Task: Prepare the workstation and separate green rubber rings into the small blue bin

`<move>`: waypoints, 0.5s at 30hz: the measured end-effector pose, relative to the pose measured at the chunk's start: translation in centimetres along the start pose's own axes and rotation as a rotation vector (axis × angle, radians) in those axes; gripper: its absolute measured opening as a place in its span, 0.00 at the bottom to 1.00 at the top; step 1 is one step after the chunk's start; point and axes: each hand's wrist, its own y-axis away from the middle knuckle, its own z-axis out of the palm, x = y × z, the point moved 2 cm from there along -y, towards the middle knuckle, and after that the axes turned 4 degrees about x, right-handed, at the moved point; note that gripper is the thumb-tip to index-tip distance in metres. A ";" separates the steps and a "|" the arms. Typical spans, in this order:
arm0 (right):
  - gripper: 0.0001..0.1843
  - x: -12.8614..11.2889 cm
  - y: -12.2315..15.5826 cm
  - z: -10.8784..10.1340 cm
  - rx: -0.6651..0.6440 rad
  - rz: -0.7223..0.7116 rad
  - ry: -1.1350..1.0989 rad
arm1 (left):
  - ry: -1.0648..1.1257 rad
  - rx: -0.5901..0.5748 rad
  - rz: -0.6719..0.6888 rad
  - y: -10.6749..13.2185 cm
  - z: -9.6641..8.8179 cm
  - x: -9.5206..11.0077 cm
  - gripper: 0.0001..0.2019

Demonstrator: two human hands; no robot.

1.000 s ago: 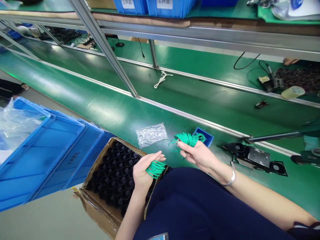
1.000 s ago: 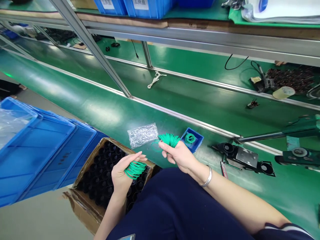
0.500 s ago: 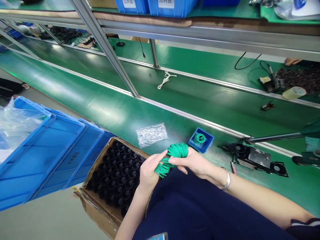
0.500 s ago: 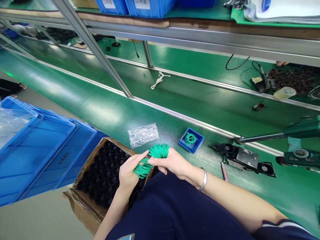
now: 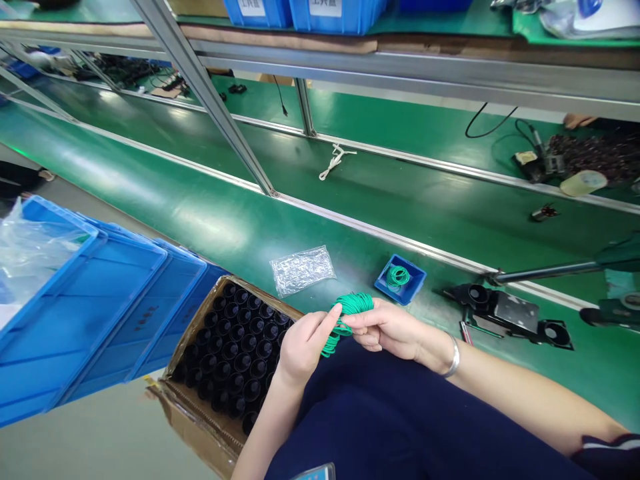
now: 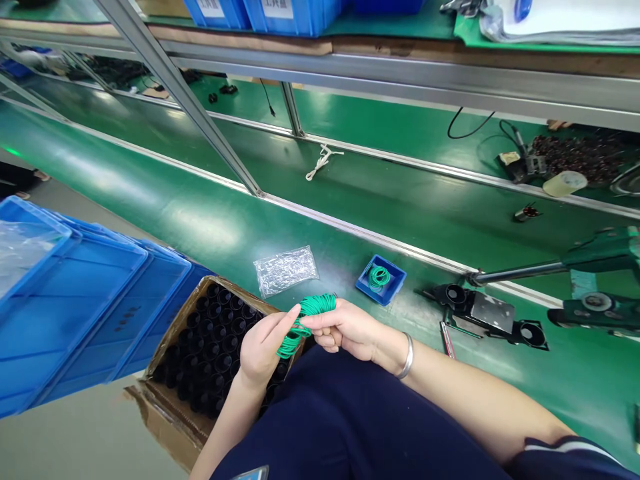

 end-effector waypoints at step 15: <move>0.23 -1.3 -0.6 -2.2 0.341 -0.282 0.243 | 0.264 0.123 -0.307 -0.4 -0.5 -0.2 0.11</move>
